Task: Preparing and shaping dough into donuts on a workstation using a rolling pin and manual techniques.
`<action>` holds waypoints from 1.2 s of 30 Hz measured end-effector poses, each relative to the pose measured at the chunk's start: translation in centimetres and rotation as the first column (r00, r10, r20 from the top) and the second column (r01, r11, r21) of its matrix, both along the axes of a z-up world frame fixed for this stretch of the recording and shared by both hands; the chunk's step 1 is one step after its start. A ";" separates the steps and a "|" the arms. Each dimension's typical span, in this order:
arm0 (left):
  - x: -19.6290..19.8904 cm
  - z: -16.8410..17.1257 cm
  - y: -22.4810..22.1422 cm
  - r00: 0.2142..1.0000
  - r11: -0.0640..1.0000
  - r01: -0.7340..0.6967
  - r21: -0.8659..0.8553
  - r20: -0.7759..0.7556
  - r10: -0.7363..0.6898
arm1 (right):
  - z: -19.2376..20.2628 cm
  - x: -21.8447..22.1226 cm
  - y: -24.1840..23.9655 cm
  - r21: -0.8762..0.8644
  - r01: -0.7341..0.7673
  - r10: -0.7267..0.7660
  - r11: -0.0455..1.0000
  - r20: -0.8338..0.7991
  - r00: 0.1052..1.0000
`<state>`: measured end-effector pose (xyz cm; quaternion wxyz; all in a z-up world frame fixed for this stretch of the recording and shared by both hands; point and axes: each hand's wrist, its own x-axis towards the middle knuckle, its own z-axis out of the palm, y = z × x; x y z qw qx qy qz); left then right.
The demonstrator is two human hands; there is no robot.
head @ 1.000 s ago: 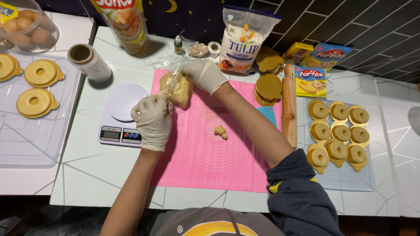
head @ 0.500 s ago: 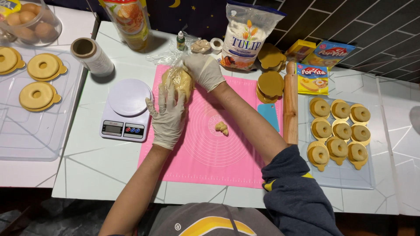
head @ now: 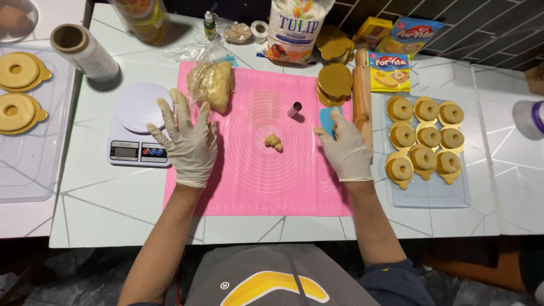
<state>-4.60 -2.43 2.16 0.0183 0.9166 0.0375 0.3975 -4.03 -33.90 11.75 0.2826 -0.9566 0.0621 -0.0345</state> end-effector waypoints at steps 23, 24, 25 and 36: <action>1.2 -5.0 -4.5 0.753 0.785 0.618 0.040 0.256 -0.606 | -3.1 7.0 -1.9 -0.200 0.274 -0.333 0.941 -0.401 0.853; 1.3 -4.7 -4.4 0.743 0.776 0.630 0.037 0.264 -0.615 | -1.6 6.9 -1.3 -0.201 0.277 -0.339 0.940 -0.448 0.827; 1.4 -4.7 -4.4 0.744 0.778 0.627 0.039 0.266 -0.613 | -1.3 7.0 -1.3 -0.200 0.274 -0.337 0.941 -0.446 0.829; 1.4 -2.7 -4.3 0.688 0.707 0.704 -0.064 0.308 -0.657 | -0.3 5.2 -2.5 -0.281 0.143 -0.252 0.949 -0.405 0.879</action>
